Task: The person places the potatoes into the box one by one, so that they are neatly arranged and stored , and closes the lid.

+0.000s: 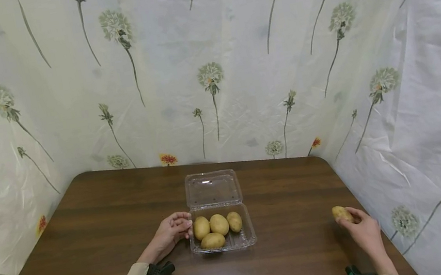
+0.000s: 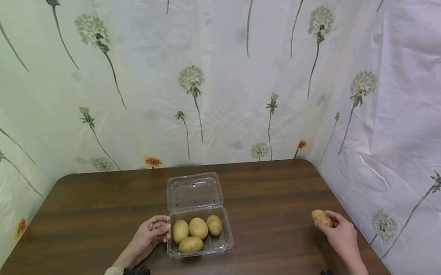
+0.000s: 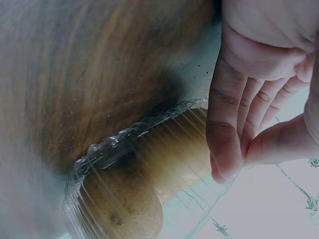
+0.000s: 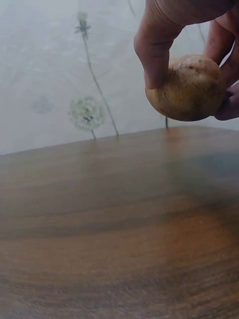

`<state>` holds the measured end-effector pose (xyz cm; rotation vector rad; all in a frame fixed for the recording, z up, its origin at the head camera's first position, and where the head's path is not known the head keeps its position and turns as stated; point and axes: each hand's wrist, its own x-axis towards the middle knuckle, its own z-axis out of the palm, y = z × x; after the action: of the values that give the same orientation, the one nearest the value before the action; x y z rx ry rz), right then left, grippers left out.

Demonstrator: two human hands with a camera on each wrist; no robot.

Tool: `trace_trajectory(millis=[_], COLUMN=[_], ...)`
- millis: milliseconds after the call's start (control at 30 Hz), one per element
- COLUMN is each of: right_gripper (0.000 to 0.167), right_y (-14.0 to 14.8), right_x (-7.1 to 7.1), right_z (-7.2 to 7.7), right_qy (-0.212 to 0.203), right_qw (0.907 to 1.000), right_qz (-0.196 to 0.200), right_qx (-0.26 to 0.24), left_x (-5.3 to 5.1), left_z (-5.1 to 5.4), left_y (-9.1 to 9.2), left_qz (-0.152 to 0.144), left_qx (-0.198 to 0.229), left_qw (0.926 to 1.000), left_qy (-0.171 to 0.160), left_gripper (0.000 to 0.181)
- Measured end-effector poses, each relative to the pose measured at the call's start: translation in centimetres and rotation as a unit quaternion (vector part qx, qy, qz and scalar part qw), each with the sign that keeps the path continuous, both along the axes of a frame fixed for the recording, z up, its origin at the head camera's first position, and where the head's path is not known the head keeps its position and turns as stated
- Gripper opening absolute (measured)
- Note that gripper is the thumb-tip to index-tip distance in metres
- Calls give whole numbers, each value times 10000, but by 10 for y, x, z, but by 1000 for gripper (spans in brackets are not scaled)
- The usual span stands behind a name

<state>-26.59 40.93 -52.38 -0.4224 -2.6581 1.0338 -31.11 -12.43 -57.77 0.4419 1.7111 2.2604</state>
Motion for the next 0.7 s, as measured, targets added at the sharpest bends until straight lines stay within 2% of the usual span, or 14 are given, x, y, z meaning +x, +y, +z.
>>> trace_trajectory(millis=[267, 533, 700], right_gripper=[57, 58, 60], right_y=[-5, -23, -33], right_x=[-1, -6, -9], right_z=[7, 14, 18], right_qy=[67, 218, 175], right_qw=[9999, 9992, 9982], right_qz=[137, 345, 548], right_qx=[-62, 6, -150], left_x=[0, -1, -1], left_z=[1, 0, -1], left_y=[1, 0, 0], left_qz=[47, 48, 17], left_qx=[17, -11, -31], left_qw=[9999, 9999, 10000], left_qy=[-143, -89, -31], left_gripper=[33, 35, 35])
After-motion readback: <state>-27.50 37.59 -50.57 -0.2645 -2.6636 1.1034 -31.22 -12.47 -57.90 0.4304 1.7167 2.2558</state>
